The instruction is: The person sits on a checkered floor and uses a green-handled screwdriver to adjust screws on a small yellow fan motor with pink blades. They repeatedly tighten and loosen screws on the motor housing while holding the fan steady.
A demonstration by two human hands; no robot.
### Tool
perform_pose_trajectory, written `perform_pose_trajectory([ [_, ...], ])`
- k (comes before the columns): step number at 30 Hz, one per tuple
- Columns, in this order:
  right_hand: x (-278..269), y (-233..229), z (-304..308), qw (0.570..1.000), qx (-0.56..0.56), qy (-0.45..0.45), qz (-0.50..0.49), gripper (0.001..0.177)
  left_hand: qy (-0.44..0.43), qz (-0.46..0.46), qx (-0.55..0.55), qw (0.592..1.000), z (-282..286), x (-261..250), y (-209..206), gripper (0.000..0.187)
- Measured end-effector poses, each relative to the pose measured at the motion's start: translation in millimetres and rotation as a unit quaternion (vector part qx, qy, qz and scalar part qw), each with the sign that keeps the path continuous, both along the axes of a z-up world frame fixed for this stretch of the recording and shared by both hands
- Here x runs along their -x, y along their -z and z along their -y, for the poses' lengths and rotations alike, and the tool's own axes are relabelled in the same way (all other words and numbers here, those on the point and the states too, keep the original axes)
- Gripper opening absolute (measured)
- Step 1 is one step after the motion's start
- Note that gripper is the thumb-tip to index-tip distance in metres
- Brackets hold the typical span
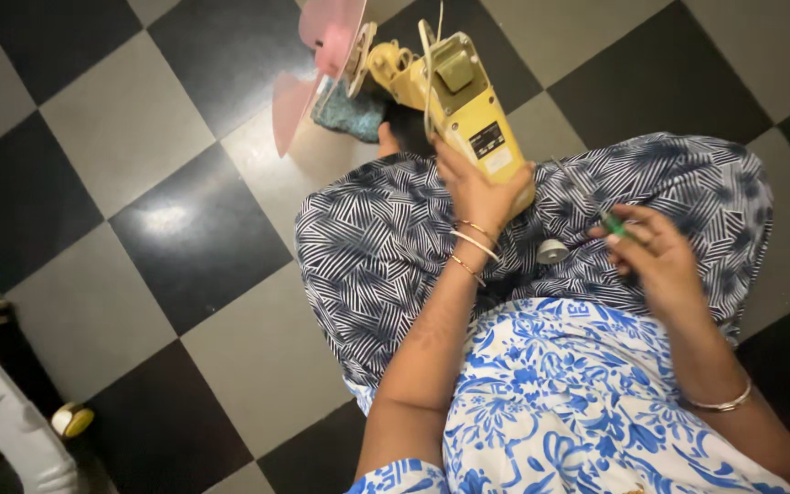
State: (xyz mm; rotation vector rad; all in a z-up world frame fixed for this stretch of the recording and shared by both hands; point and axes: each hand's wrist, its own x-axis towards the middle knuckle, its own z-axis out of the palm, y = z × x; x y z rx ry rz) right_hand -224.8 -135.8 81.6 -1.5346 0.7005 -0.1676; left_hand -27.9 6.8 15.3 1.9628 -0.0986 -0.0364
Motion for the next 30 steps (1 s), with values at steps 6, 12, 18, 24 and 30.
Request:
perform_pose_trajectory([
  [6, -18, 7, 17, 0.997, -0.007, 0.016, 0.075, 0.031, 0.021, -0.015, 0.007, 1.0, -2, 5, -16, 0.15],
  [12, -30, 14, 19, 0.999, -0.006, -0.004, 0.045, 0.032, 0.02, -0.012, -0.002, 1.0, -3, 8, -26, 0.146],
  [18, -30, 14, 19, 0.999, -0.009, 0.006, 0.048, 0.033, -0.005, 0.004, -0.004, 1.0, 5, 18, -34, 0.133],
  [24, -26, 17, 18, 0.998, -0.014, 0.005, 0.067, 0.032, -0.02, 0.107, -0.052, 0.993, 8, 30, -34, 0.118],
  [30, -25, 25, 21, 0.997, -0.015, 0.002, 0.073, 0.032, -0.061, 0.16, -0.121, 0.978, 10, 33, -27, 0.114],
])
